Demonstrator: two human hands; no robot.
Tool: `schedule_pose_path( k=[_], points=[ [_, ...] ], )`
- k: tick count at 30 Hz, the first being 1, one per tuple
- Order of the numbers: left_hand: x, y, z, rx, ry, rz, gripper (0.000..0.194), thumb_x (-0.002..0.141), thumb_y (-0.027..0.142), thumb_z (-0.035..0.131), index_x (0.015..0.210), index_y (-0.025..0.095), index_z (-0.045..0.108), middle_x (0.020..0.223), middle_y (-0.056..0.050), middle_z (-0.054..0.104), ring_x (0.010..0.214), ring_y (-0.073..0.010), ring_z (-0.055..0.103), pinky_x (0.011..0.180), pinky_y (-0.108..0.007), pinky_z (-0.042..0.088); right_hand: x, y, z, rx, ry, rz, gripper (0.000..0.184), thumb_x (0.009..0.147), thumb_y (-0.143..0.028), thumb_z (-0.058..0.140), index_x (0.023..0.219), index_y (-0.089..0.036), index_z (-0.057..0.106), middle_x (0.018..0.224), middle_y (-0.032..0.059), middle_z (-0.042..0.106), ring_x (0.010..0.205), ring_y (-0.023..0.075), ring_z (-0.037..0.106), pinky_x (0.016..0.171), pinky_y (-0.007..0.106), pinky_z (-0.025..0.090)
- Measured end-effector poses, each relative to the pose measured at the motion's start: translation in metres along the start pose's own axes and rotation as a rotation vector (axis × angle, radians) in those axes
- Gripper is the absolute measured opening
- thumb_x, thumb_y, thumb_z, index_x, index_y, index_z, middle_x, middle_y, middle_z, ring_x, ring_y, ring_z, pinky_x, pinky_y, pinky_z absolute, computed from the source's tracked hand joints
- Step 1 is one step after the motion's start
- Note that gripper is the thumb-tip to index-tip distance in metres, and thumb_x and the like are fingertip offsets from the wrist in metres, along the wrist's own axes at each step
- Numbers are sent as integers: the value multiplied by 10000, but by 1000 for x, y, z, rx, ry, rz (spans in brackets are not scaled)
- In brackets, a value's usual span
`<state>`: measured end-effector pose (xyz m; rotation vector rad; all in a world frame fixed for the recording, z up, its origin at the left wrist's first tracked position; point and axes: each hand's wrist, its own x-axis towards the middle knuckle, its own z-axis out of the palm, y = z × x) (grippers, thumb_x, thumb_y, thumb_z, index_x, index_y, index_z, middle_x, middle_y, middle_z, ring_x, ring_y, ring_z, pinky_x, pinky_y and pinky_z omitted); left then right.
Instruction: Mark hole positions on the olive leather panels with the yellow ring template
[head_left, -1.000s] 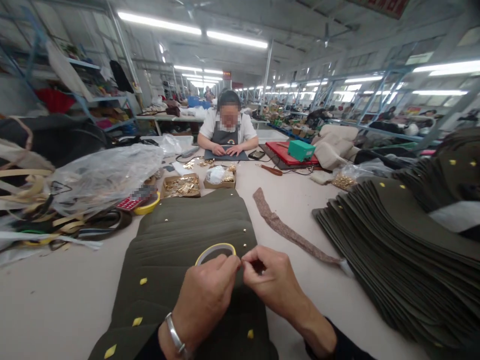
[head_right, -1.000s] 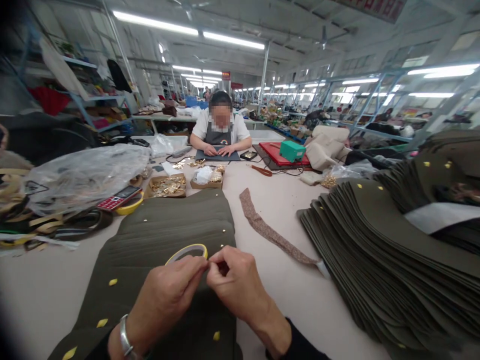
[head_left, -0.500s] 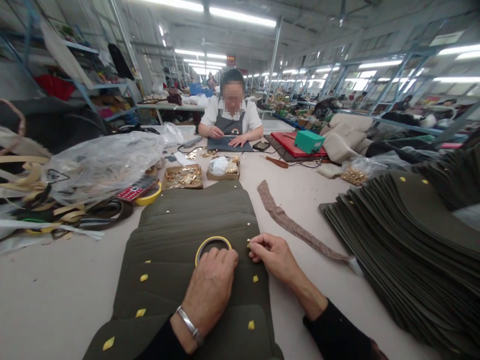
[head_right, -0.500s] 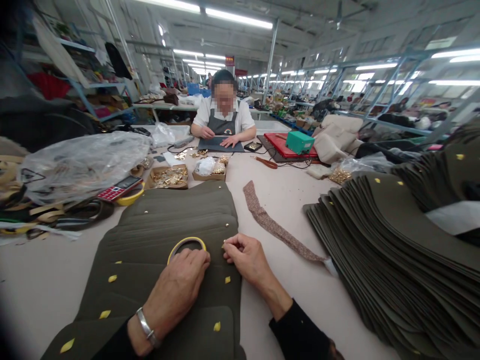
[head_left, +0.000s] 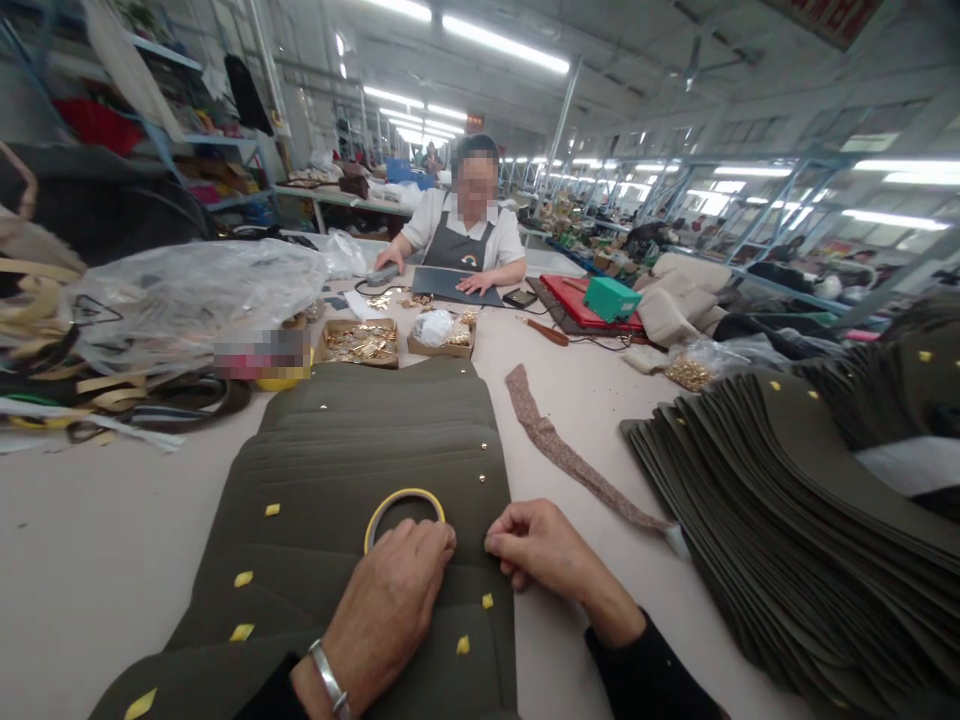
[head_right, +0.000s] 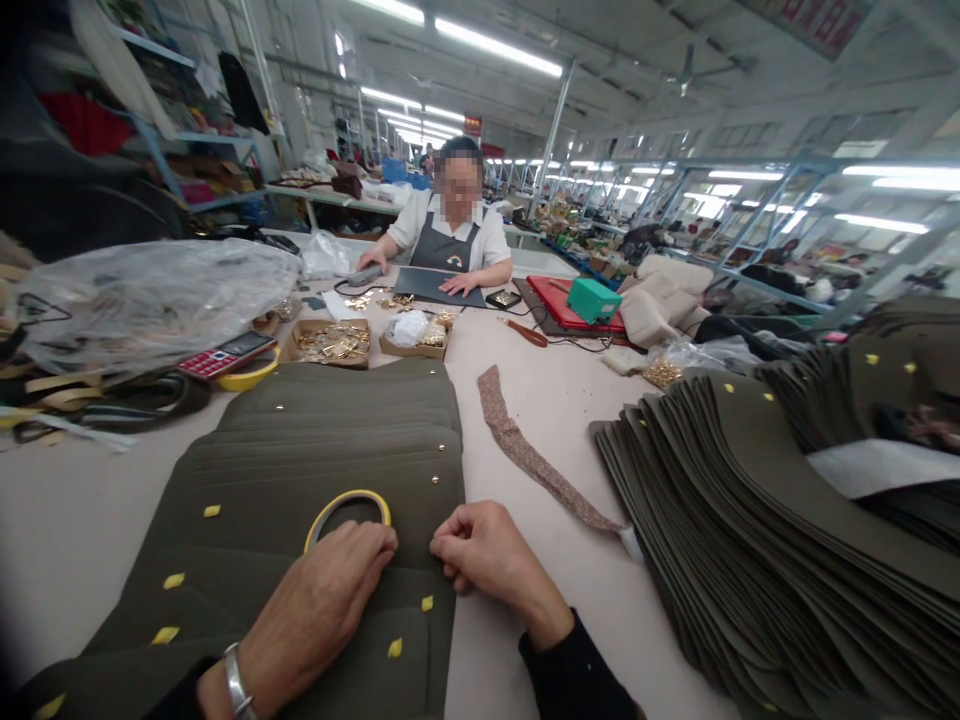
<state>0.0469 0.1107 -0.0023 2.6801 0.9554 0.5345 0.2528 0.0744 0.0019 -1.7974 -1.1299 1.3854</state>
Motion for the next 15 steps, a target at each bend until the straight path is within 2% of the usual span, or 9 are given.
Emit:
schedule_pose_path(
  k=[4,9,11,13,15],
  points=[
    [1,-1,0,-25,-17,-8,232,973,189,329,892,206,545,790,-20,577,741,-198,514,659,-325,406,-5,2,6,-149,74,-100,100,727,-191,564,727,-140,650,531,-33,577,398,75,515,376,161,386],
    [1,-2,-1,-27,-36,-17,241,974,190,329,890,200,556,803,-26,580,755,-198,512,674,-330,412,-8,-5,8,-415,156,-256,120,766,-154,542,717,-158,652,602,-2,629,523,108,573,476,188,388],
    [1,-1,-2,-19,-39,-22,244,971,186,331,891,197,561,806,-28,583,759,-197,514,680,-331,414,-9,-8,7,-480,165,-272,113,775,-155,563,848,-166,649,608,-12,634,559,124,592,524,201,403],
    [0,-1,-2,-14,-37,-24,247,967,177,332,889,195,565,806,-29,587,760,-194,515,684,-328,413,-11,-10,4,-520,188,-287,234,787,-174,593,1021,-170,603,592,-33,621,565,137,597,565,219,416],
    [1,0,-2,-15,-34,-24,249,965,171,331,887,195,566,805,-28,589,759,-190,515,682,-323,411,-15,-9,0,-532,234,-339,253,819,-205,599,1068,-174,573,608,-35,621,567,143,594,586,232,425]
  ],
)
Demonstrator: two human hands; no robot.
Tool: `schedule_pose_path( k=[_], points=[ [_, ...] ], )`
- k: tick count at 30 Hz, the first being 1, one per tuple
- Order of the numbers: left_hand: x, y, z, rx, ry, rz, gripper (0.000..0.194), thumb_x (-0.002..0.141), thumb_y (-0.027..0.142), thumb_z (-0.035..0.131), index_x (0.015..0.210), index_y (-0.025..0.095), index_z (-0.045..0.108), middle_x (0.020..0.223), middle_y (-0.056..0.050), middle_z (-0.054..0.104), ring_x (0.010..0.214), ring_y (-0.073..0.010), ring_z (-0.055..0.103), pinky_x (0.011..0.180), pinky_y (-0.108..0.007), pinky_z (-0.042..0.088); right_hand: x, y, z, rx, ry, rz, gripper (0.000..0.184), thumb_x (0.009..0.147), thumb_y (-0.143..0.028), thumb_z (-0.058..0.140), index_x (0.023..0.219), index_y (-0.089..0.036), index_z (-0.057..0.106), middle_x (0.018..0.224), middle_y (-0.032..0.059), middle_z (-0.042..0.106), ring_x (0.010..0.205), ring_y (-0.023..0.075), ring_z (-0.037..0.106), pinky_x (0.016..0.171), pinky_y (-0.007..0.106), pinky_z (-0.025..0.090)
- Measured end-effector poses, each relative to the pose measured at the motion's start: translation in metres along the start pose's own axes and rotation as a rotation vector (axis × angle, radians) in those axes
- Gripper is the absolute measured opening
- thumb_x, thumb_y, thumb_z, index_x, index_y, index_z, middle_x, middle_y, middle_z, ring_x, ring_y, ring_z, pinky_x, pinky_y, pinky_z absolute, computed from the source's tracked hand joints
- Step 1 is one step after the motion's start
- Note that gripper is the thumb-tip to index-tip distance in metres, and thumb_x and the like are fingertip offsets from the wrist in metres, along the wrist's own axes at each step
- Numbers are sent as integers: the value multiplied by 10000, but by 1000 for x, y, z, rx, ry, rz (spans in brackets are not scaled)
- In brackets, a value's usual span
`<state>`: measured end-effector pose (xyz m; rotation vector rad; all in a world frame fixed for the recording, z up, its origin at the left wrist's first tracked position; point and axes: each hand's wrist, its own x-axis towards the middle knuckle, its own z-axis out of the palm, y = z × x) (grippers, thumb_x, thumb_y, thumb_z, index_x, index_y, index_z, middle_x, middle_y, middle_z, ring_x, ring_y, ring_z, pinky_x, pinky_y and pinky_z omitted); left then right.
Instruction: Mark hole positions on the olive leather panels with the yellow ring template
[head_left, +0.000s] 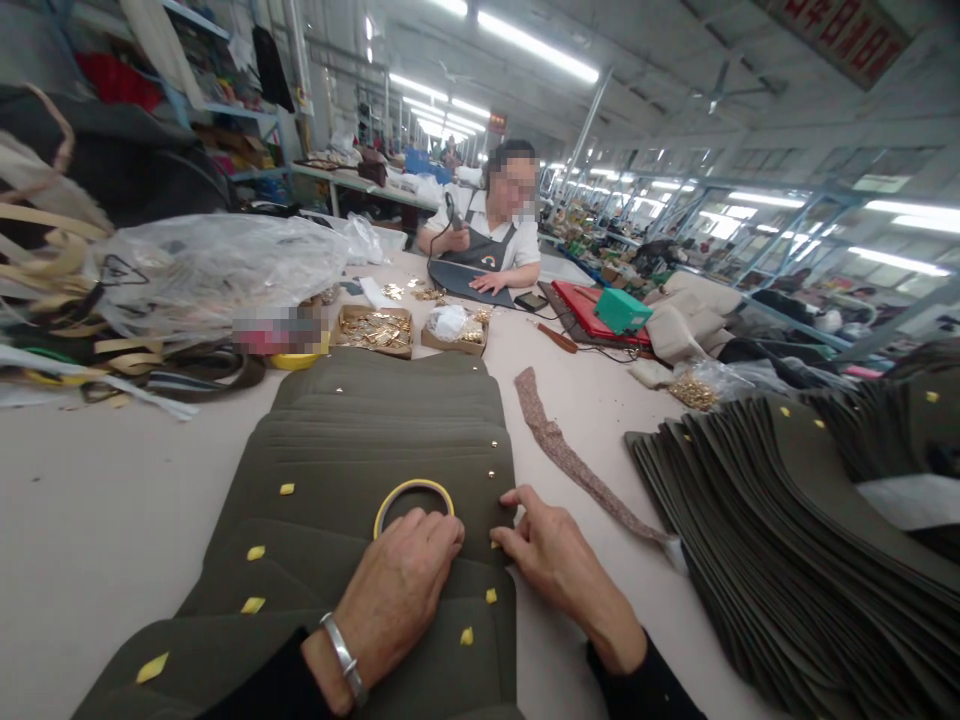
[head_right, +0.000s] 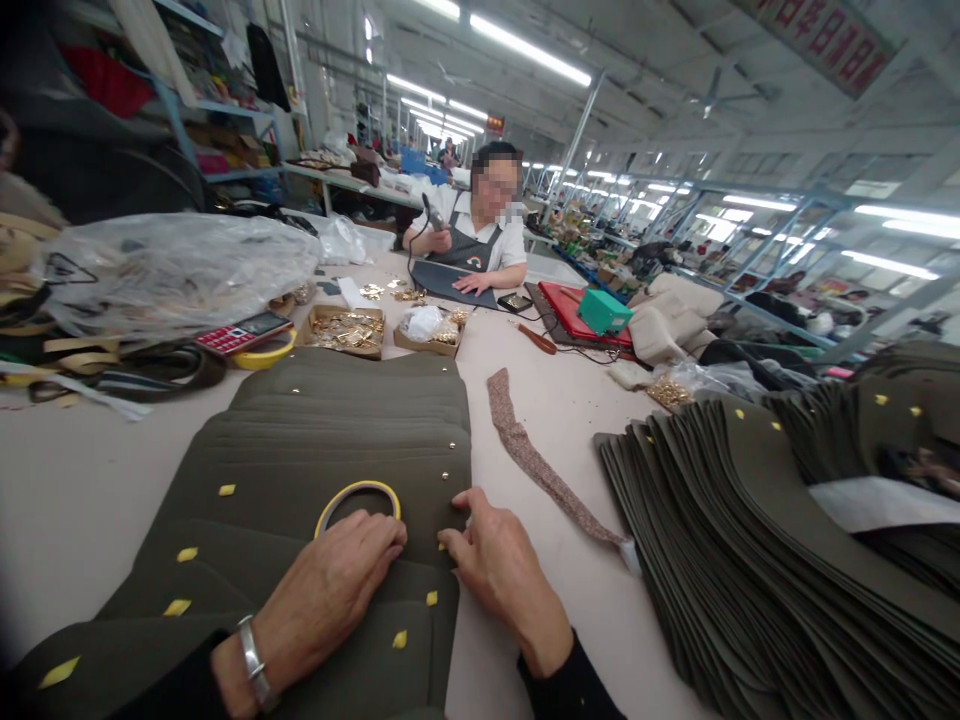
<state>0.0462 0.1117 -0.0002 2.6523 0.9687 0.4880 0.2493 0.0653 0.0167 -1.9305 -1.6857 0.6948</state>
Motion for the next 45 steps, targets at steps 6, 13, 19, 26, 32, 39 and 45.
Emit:
schedule_pose_path(
  k=[6,13,19,26,32,39,45],
  points=[
    [2,-1,0,-20,1,5,235,960,165,335,886,194,556,810,-28,588,766,-193,514,687,-325,407,-16,6,-6,-184,96,-366,158,876,-100,498,873,-183,632,798,43,647,729,162,619,692,257,465],
    [-1,6,-9,-56,30,4,169,928,135,390,875,201,536,824,-18,602,788,-184,519,704,-308,415,-11,0,11,-441,-30,-434,256,824,-7,463,860,-149,672,766,80,680,722,208,662,672,282,491],
    [-2,10,-8,-69,38,45,152,914,134,407,865,207,532,813,-14,609,772,-183,534,686,-306,436,10,-14,8,-371,-105,-131,257,764,-73,492,648,-172,700,682,88,726,662,204,679,590,257,420],
    [0,1,-12,-197,155,116,203,961,167,352,1012,207,544,876,-21,679,795,-154,654,699,-262,508,7,-22,2,-173,-206,-3,203,639,-68,519,523,-145,666,508,30,650,498,131,582,449,211,301],
    [1,6,-33,-200,203,141,203,980,236,372,1154,234,478,935,-8,719,769,-141,709,665,-218,541,-13,-24,-14,155,104,-198,194,822,-158,544,840,-183,735,741,19,717,660,141,630,619,221,443],
    [7,7,-28,-77,172,187,435,990,262,329,1412,194,244,1131,-68,708,898,-170,717,726,-227,573,-15,-35,-17,212,149,-500,175,853,-133,547,964,-185,671,851,45,681,768,154,605,729,260,471],
    [8,5,-19,-45,163,203,386,986,272,345,1360,193,291,984,-51,744,756,-174,729,620,-223,559,-8,-32,-8,122,184,-608,146,843,-103,503,806,-190,615,720,23,628,677,143,571,654,244,457]
  ],
)
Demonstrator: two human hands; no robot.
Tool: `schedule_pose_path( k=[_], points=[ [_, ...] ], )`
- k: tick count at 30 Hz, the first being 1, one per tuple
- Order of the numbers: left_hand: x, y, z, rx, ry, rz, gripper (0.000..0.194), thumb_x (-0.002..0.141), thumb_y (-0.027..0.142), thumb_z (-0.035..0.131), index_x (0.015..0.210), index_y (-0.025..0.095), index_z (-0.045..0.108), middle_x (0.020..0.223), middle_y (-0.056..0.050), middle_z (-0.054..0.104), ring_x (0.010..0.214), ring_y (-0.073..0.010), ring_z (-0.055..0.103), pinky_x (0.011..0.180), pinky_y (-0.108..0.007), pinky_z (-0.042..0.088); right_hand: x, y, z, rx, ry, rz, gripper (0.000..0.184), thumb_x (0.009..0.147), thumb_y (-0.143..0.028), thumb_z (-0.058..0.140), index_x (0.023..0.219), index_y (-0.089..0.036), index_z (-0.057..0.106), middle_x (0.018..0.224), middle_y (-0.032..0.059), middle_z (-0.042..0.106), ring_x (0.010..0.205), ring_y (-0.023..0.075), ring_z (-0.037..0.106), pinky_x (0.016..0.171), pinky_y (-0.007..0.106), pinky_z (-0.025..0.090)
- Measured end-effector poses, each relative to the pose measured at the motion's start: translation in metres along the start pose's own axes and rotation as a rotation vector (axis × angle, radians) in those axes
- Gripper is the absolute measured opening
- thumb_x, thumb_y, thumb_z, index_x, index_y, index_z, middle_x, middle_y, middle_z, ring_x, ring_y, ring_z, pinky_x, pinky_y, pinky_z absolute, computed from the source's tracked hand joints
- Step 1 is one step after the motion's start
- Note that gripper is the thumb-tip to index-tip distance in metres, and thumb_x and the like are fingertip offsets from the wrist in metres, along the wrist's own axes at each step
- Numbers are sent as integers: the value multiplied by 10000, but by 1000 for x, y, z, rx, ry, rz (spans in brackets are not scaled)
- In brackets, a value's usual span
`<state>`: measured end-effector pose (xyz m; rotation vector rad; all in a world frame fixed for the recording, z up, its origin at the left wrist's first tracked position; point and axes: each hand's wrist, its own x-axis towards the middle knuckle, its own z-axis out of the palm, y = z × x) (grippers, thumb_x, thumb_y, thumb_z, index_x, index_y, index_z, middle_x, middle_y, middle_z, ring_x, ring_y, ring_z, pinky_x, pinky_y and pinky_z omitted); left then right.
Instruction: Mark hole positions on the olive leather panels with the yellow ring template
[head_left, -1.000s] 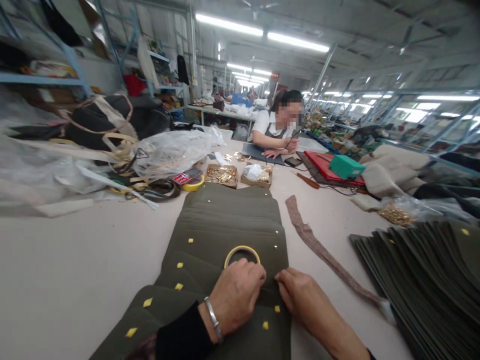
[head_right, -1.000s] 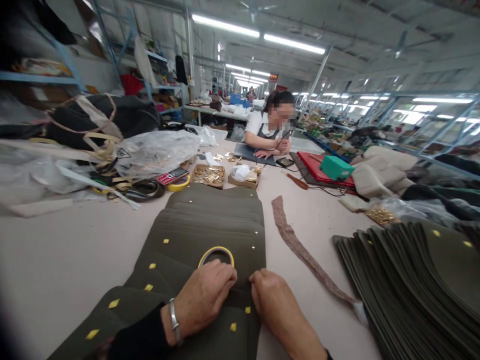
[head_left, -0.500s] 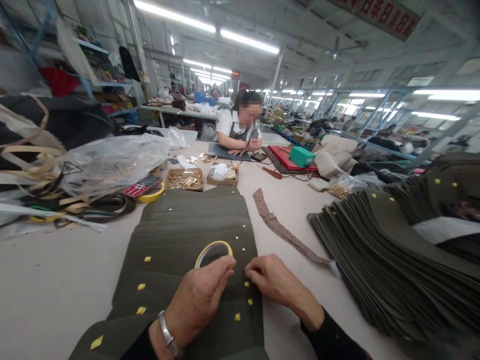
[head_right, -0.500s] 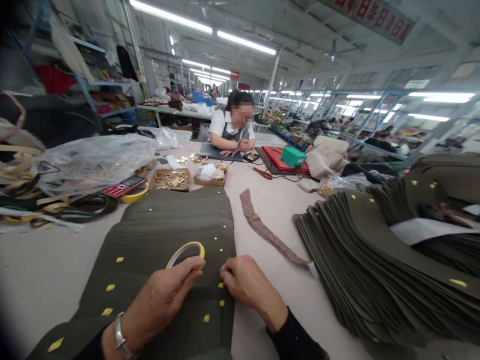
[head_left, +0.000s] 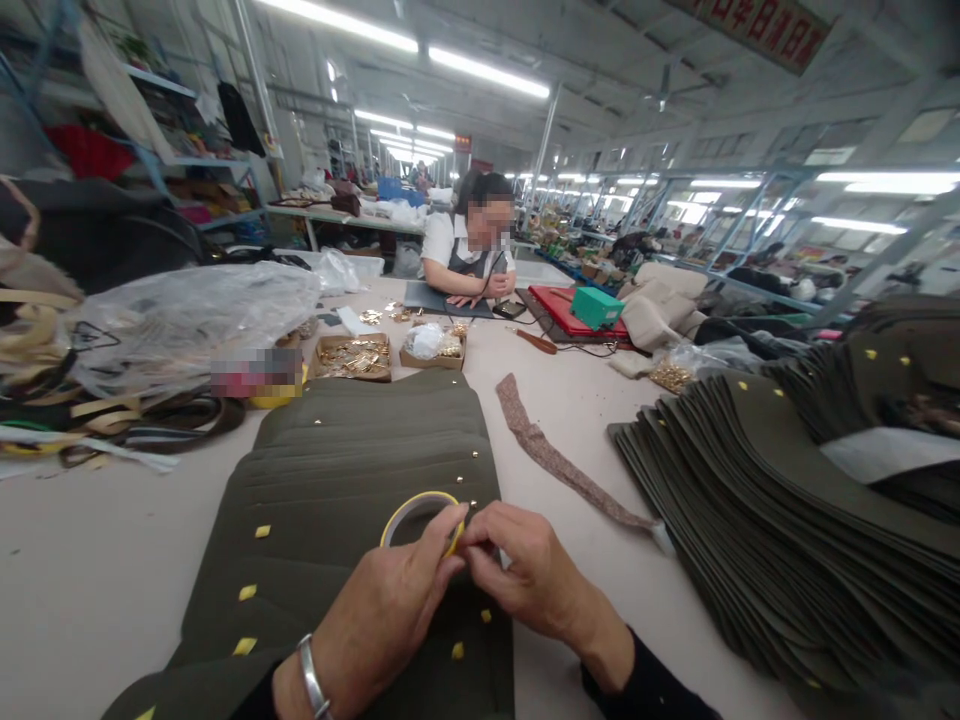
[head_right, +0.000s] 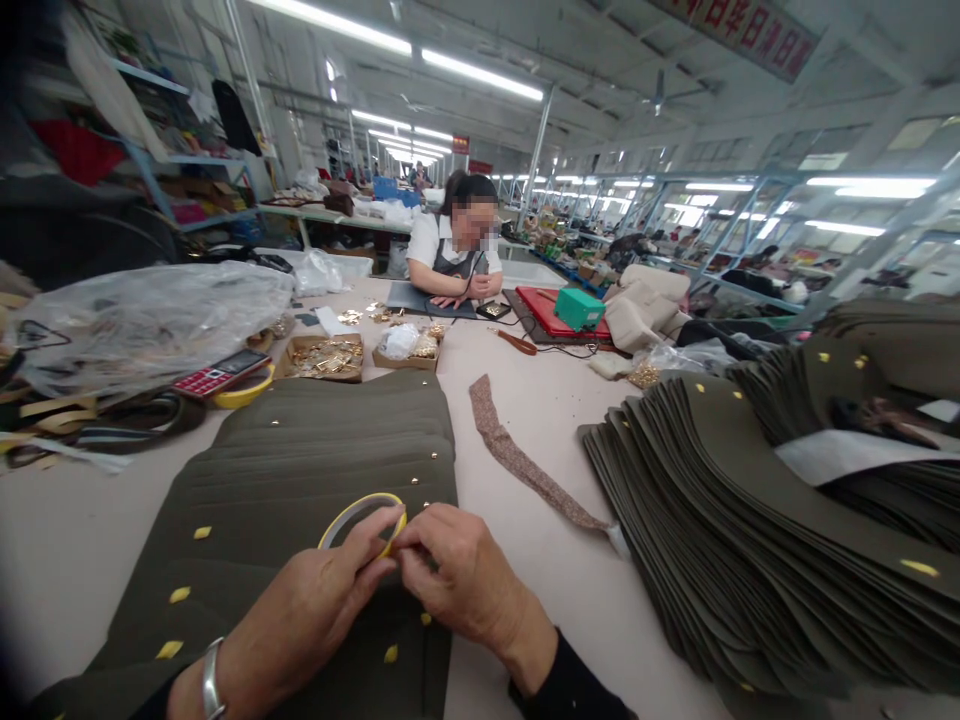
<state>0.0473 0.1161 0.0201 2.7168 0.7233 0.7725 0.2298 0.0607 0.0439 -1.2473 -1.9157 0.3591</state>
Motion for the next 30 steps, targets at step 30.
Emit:
schedule_pose_path(
  k=[30],
  points=[
    [-2,3,6,27,338,38,160,931,88,412,861,174,527,626,18,558,519,-114,560,513,-228,413,6,-9,41,304,216,653,131,756,-221,555,657,-164,619,586,-11,614,509,125,607,478,201,451]
  ],
)
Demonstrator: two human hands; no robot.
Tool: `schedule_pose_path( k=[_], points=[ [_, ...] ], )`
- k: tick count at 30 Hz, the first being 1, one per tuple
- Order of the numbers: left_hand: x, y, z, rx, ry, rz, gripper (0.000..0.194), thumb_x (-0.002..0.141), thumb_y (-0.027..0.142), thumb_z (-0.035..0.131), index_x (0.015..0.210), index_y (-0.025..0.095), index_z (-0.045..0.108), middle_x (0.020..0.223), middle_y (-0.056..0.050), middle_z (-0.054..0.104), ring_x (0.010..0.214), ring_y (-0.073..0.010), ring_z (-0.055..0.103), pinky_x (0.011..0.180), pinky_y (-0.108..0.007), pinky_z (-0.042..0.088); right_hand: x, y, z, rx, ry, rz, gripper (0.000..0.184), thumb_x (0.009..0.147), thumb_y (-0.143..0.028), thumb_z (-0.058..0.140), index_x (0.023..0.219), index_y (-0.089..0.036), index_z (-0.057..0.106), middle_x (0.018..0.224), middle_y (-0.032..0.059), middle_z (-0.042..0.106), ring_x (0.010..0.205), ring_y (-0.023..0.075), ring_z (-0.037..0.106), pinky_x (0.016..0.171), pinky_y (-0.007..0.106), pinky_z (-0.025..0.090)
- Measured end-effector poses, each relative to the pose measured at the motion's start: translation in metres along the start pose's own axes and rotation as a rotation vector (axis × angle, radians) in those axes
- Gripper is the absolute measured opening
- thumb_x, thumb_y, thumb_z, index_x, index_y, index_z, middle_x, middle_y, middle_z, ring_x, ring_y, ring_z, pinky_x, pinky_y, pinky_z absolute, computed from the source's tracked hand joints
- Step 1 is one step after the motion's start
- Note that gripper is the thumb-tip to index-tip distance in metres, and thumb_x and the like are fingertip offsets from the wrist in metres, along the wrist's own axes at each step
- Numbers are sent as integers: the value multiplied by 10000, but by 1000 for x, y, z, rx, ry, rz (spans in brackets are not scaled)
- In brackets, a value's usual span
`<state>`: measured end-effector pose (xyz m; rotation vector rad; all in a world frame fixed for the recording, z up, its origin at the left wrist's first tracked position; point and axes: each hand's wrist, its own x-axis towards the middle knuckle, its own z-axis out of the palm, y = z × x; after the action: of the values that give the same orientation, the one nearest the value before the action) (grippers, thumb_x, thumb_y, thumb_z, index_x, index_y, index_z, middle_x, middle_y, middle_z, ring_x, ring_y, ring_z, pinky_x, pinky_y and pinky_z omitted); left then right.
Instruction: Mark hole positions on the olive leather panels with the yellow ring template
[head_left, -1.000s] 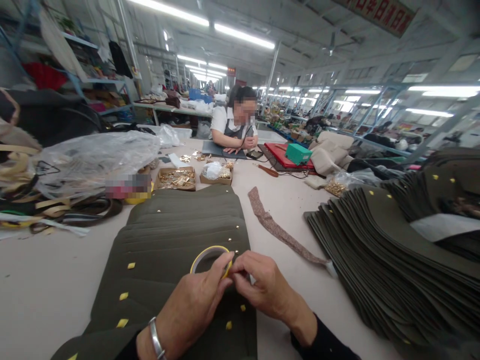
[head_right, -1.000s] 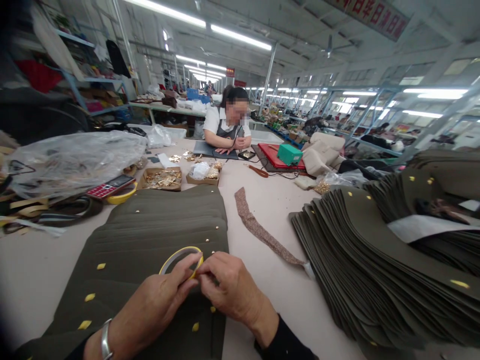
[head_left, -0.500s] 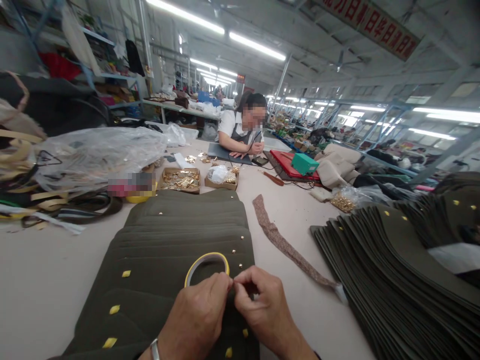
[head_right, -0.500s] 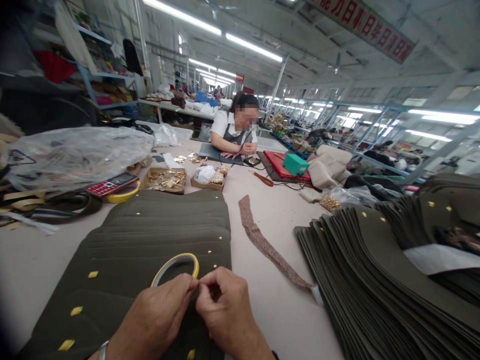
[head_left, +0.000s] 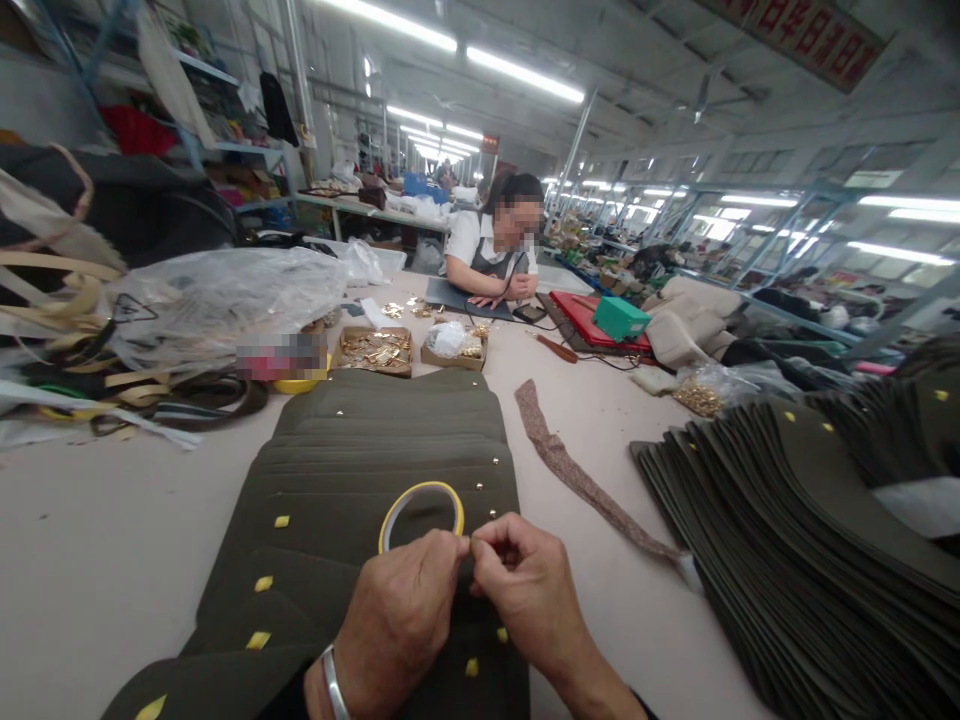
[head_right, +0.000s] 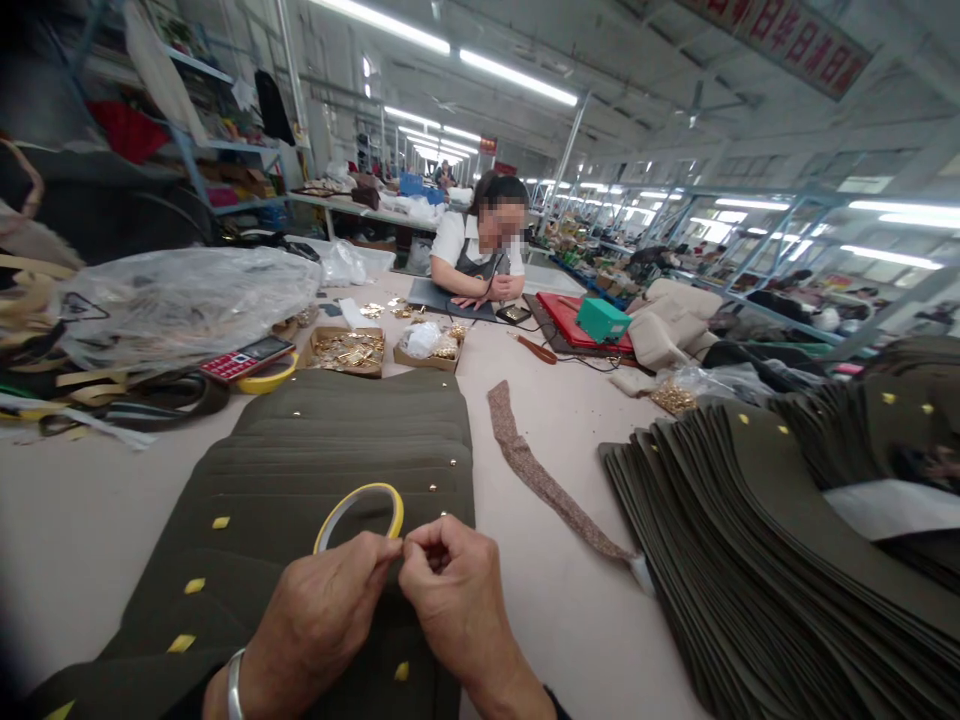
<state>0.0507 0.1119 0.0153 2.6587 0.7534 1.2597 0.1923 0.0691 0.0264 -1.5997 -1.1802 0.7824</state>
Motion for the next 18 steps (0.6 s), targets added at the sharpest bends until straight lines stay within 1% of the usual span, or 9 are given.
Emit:
schedule_pose_path(
  k=[2,4,6,7,9,11,13,15,18],
  points=[
    [1,8,-3,-19,42,31,148,929,84,415,883,170,527,633,17,566,534,-114,563,528,-226,416,8,6,-3,68,39,53,118,739,-242,579,675,-156,630,572,-14,616,496,123,609,468,198,456],
    [0,16,-4,-58,79,81,156,935,90,394,894,174,520,630,21,568,538,-115,556,535,-229,415,19,15,-11,160,110,166,149,704,-294,626,679,-148,633,512,-25,591,437,118,580,432,200,453],
    [-2,20,-4,-50,40,110,175,938,93,372,878,183,509,629,23,567,535,-120,545,537,-236,417,30,24,-20,235,136,266,223,659,-355,681,678,-137,637,475,-31,574,391,109,550,407,204,454],
    [-3,20,-3,-10,-15,98,180,933,89,372,865,187,507,639,20,571,542,-125,546,543,-240,425,34,28,-25,249,120,277,256,651,-377,698,690,-129,647,485,-25,585,390,103,547,410,202,456],
    [-5,15,0,115,-175,13,172,904,66,406,859,192,514,691,4,594,592,-147,567,573,-258,457,39,33,-31,234,51,259,298,662,-402,707,726,-114,670,524,-7,616,406,92,554,421,190,453],
    [-5,9,4,221,-345,-91,188,861,30,445,884,193,536,755,-10,615,663,-176,588,612,-291,494,40,36,-33,185,-21,234,298,690,-400,691,744,-107,680,538,-1,622,411,83,551,419,177,436],
    [-4,6,7,263,-493,-158,212,835,10,469,889,198,553,809,-15,625,728,-199,595,648,-325,522,40,38,-30,122,-67,217,273,719,-380,666,748,-108,681,534,-7,612,411,80,544,414,173,427],
    [-2,6,9,265,-595,-190,214,840,14,469,895,198,564,864,-22,626,790,-214,593,689,-354,538,40,40,-27,48,-72,194,239,744,-350,640,750,-115,679,539,-11,605,421,84,543,417,177,432],
    [1,9,11,265,-672,-228,210,861,25,448,910,190,570,912,-33,617,838,-219,582,732,-375,543,41,41,-23,-62,-46,144,200,769,-313,605,738,-128,677,545,-12,593,447,99,546,430,192,453]
  ],
)
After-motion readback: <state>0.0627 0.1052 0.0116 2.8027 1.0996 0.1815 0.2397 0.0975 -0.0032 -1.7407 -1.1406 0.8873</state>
